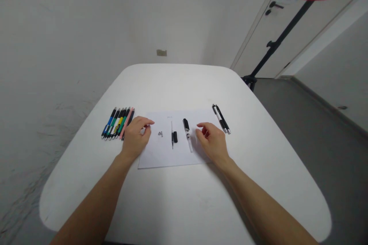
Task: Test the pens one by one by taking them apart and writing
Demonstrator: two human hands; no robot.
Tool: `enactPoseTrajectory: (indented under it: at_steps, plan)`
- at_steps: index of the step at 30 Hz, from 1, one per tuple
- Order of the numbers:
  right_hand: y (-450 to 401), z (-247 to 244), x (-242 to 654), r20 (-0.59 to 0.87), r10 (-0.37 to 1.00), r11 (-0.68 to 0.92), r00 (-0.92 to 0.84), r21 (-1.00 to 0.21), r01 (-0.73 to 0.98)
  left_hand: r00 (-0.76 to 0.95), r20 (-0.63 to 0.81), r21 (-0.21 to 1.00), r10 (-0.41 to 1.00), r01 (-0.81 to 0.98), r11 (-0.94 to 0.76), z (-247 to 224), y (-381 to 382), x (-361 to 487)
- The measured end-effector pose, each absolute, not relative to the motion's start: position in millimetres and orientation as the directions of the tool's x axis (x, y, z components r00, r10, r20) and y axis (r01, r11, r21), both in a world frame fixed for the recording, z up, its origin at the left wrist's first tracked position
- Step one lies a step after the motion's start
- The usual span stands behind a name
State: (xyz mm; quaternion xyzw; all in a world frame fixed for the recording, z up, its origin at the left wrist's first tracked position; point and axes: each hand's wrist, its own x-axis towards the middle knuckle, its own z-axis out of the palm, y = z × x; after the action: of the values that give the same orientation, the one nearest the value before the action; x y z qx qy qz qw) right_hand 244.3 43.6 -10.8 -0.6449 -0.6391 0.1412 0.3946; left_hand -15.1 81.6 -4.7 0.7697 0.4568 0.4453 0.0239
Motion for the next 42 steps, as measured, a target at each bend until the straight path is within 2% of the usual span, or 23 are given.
enactPoseTrajectory:
  at_steps: [4, 7, 23, 29, 36, 42]
  plan:
    - [46, -12, 249, 0.332, 0.929, 0.126, 0.163, -0.699, 0.704, 0.066, 0.726, 0.451, 0.684, 0.706, -0.546, -4, 81, -12]
    - [46, -13, 248, 0.332, 0.933, 0.143, 0.139, -0.698, 0.701, 0.039, 0.743, 0.455, 0.668, 0.703, -0.546, -3, 79, -10]
    - [42, -12, 243, 0.366, 0.93, 0.252, 0.005, -0.648, 0.719, 0.077, 0.783, 0.42, 0.617, 0.666, -0.616, -3, 72, -5]
    - [40, -13, 240, 0.352, 0.927, 0.331, -0.131, -0.599, 0.729, 0.07, 0.768, 0.42, 0.637, 0.696, -0.582, -3, 73, -4]
    - [39, -14, 237, 0.36, 0.915, 0.366, -0.181, -0.554, 0.748, 0.078, 0.715, 0.466, 0.695, 0.687, -0.557, -3, 69, -1]
    - [38, -11, 234, 0.314, 0.927, 0.347, -0.204, -0.516, 0.783, 0.134, 0.697, 0.458, 0.705, 0.673, -0.581, -2, 67, 0]
